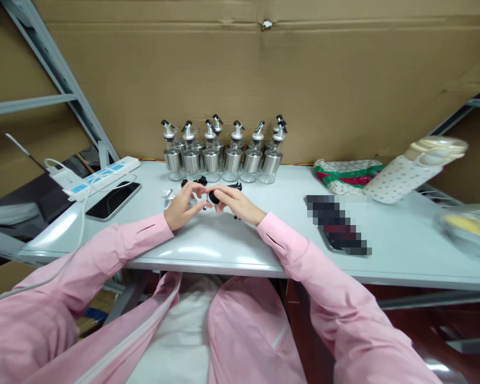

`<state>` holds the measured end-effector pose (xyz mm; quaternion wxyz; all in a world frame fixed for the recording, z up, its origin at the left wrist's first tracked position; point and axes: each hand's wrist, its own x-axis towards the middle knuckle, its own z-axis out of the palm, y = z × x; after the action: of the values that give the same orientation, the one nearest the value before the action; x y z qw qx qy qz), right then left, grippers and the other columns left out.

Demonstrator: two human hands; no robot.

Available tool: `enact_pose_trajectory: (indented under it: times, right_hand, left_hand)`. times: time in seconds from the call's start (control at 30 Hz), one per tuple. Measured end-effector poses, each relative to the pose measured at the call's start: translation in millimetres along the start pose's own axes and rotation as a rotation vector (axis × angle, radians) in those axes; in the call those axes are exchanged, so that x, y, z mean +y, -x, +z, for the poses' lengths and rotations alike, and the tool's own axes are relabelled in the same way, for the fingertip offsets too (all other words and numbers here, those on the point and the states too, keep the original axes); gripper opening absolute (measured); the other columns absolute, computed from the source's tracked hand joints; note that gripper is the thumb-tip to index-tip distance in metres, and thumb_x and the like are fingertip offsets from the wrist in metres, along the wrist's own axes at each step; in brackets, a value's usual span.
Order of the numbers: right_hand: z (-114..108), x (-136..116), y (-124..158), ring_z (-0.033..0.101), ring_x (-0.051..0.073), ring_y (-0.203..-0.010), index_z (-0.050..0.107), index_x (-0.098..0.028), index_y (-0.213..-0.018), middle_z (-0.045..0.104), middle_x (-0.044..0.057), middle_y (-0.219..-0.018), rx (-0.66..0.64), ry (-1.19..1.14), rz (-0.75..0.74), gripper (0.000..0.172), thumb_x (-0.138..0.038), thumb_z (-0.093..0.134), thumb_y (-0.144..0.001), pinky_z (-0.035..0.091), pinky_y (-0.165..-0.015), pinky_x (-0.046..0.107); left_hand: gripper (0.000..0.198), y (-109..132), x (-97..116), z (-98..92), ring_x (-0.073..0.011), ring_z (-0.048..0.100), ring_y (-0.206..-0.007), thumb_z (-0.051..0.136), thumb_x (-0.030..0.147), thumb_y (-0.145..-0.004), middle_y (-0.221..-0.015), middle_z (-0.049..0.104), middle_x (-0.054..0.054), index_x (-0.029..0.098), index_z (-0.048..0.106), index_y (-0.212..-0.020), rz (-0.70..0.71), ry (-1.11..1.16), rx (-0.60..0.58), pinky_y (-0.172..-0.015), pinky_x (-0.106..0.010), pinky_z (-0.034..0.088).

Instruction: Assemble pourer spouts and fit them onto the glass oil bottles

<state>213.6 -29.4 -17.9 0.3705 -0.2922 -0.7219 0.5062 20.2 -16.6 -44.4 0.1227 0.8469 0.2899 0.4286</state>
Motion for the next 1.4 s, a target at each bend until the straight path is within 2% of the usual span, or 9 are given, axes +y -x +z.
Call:
enact_pose_trajectory:
  times: [0.17,0.27,0.4,0.6,0.77,1.0,1.23,1.4]
  right_hand:
    - [1,7,-1,0.057,0.011,-0.061,0.043,-0.02,-0.091,0.055,-0.003,-0.07,0.047,-0.048,0.009,0.037,-0.055,0.047,-0.083,0.048,-0.064,0.029]
    - [3,7,0,0.058,0.011,-0.061,0.04,-0.02,-0.088,0.055,-0.004,-0.069,0.06,-0.046,0.002,0.037,-0.057,0.046,-0.082,0.048,-0.066,0.03]
    - [4,4,0,0.059,0.011,-0.062,0.04,-0.02,-0.088,0.055,-0.003,-0.072,0.07,-0.012,-0.002,0.039,-0.057,0.046,-0.081,0.048,-0.067,0.03]
    - [5,3,1,0.06,0.012,-0.062,0.039,-0.021,-0.088,0.054,-0.004,-0.071,0.095,0.018,-0.015,0.04,-0.06,0.044,-0.082,0.048,-0.066,0.031]
    - [5,1,1,0.058,0.011,-0.061,0.038,-0.021,-0.087,0.053,-0.003,-0.07,0.112,0.105,-0.053,0.038,-0.058,0.04,-0.085,0.045,-0.065,0.029]
    - [3,0,0,0.053,0.011,-0.061,0.04,-0.021,-0.089,0.055,-0.001,-0.071,0.086,0.136,-0.107,0.035,-0.054,0.048,-0.082,0.044,-0.063,0.028]
    - [5,-1,4,0.056,0.014,-0.071,0.045,-0.022,-0.109,0.056,0.004,-0.09,0.106,0.308,-0.185,0.034,-0.044,0.052,-0.083,0.047,-0.071,0.032]
    - [4,-6,6,0.058,0.016,-0.072,0.056,-0.018,-0.102,0.061,0.005,-0.083,0.078,0.474,-0.21,0.026,-0.037,0.048,-0.086,0.046,-0.072,0.032]
  left_hand:
    - [0.022,0,2,-0.8,-0.0133,0.057,-0.076,0.047,0.038,-0.086,-0.083,0.061,-0.002,0.017,0.048,-0.094,-0.126,0.079,-0.121,-0.068,-0.026,0.043]
    - [0.026,-1,6,-3.1,-0.0141,0.057,-0.077,0.043,0.04,-0.088,-0.083,0.062,-0.003,0.017,0.052,-0.085,-0.105,0.035,-0.173,-0.073,-0.029,0.04]
    - [0.028,-1,8,-4.8,-0.0154,0.057,-0.082,0.04,0.039,-0.089,-0.084,0.064,-0.002,0.017,0.055,-0.082,-0.096,-0.092,-0.22,-0.085,-0.036,0.03]
    - [0.028,1,9,-5.2,-0.0149,0.055,-0.081,0.039,0.04,-0.088,-0.084,0.063,-0.001,0.017,0.052,-0.081,-0.064,-0.139,-0.245,-0.087,-0.037,0.024]
    - [0.025,2,9,-4.6,-0.015,0.054,-0.079,0.038,0.039,-0.087,-0.082,0.061,-0.001,0.017,0.05,-0.082,-0.031,-0.131,-0.241,-0.086,-0.037,0.025]
    - [0.024,1,3,-2.1,-0.0144,0.045,-0.069,0.043,0.041,-0.083,-0.068,0.054,0.001,0.019,0.043,-0.073,-0.077,-0.143,-0.12,-0.081,-0.035,0.032]
    - [0.037,0,7,-9.1,-0.0146,0.043,-0.067,0.025,0.039,-0.089,-0.064,0.052,0.0,0.018,0.048,-0.07,-0.036,-0.042,-0.184,-0.082,-0.036,0.032]
    - [0.04,0,7,-8.2,-0.0132,0.04,-0.06,0.028,0.044,-0.086,-0.058,0.049,0.002,0.017,0.053,-0.072,-0.019,-0.015,-0.256,-0.075,-0.033,0.034]
